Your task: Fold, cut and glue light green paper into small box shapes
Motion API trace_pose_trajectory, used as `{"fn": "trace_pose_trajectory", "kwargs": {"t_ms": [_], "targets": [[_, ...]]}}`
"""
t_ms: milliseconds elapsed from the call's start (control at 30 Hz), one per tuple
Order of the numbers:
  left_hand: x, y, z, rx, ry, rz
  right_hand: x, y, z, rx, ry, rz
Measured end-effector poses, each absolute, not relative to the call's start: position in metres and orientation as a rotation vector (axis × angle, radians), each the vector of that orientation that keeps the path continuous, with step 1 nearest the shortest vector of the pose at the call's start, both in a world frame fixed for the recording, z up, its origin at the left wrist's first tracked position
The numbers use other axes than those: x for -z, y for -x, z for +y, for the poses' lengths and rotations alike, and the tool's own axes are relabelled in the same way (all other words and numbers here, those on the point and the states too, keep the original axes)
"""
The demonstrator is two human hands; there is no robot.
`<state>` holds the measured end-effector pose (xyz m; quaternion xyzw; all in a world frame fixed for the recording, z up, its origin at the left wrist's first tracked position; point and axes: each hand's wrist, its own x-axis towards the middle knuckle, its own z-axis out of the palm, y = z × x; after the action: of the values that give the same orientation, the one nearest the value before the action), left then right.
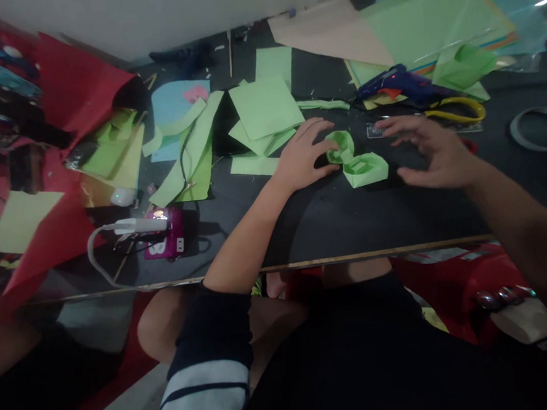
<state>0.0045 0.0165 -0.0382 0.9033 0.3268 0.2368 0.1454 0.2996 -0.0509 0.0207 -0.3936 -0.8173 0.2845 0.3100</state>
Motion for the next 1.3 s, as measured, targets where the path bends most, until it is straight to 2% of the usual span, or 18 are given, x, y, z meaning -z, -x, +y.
{"fn": "trace_pose_trajectory", "kwargs": {"t_ms": [167,400,567,733,1033,1300], "targets": [[0.034,-0.005,0.015,-0.668,-2.599,0.954,-0.003,-0.292,-0.055,-0.527,1.043,-2.387],[0.034,-0.003,0.015,-0.676,-2.598,0.932,-0.015,-0.268,-0.031,-0.783,1.0,-2.086],[0.034,-0.003,0.015,-0.661,-2.604,0.918,-0.011,-0.267,0.0,-1.175,1.152,-1.666],[0.038,-0.002,0.015,-0.662,-2.527,0.989,-0.008,-0.253,0.022,-1.343,1.171,-1.417],[0.048,-0.003,0.019,-0.616,-2.468,1.056,-0.012,-0.238,0.031,-1.463,1.199,-1.458],[0.049,-0.006,0.014,-0.624,-2.464,1.126,-0.01,-0.237,0.03,-1.395,1.153,-1.444]]}}
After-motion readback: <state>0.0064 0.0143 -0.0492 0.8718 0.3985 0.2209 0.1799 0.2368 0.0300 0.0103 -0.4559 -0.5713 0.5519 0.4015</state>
